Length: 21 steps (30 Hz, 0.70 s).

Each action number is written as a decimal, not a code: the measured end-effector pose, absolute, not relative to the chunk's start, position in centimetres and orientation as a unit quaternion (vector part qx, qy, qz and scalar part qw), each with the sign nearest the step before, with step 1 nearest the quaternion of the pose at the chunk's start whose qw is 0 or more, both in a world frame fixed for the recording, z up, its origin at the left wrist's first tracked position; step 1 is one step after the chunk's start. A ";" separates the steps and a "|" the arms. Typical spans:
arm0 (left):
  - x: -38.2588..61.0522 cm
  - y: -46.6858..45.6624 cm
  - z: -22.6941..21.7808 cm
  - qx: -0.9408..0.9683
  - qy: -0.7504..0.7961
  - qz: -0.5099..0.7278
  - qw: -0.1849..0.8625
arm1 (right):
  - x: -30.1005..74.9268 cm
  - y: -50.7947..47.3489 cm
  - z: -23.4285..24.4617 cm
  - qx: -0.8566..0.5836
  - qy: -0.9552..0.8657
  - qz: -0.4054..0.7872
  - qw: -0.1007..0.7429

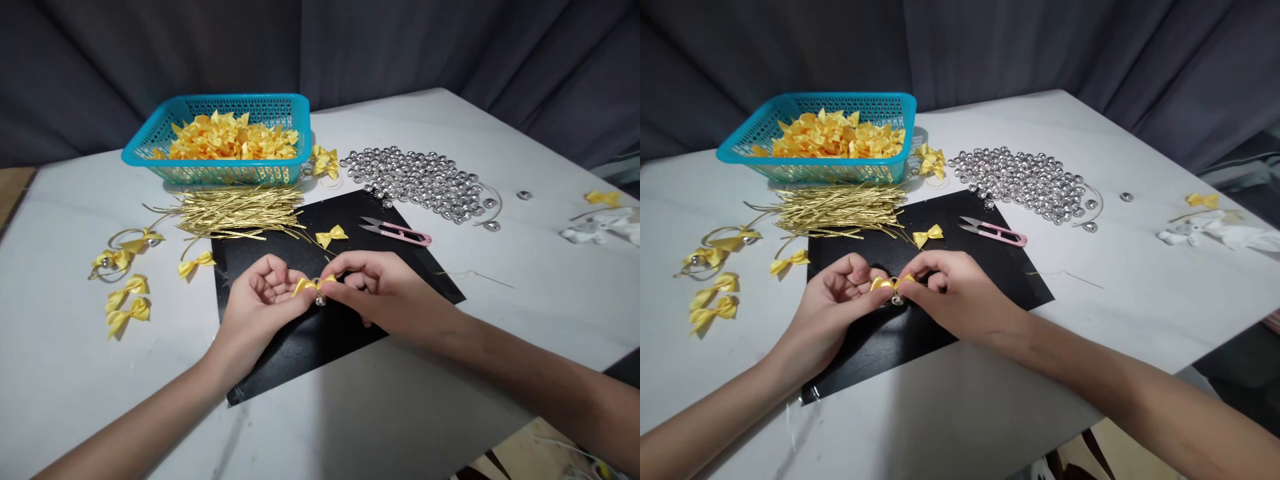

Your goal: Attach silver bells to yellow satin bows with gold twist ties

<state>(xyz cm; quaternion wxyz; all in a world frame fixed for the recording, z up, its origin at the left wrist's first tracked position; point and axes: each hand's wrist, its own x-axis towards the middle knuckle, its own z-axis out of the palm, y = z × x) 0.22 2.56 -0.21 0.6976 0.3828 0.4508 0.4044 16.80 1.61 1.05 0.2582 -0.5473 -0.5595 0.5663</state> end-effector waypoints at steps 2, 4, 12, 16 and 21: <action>0.2 2.6 -0.2 0.393 0.461 0.397 0.690 | 16.7 1.6 1.1 -0.536 -0.581 0.545 0.279; 0.2 2.7 0.0 0.410 0.480 0.380 0.676 | 16.7 1.5 1.1 -0.521 -0.594 0.538 0.294; 0.1 2.8 0.3 0.559 0.490 0.287 0.604 | 16.8 1.5 1.4 -0.522 -0.596 0.535 0.292; 0.0 2.7 0.0 0.595 0.461 0.279 0.596 | 16.6 1.5 1.3 -0.526 -0.587 0.550 0.276; -0.5 3.0 0.1 0.624 0.436 0.236 0.604 | 16.9 1.7 1.4 -0.527 -0.566 0.587 0.240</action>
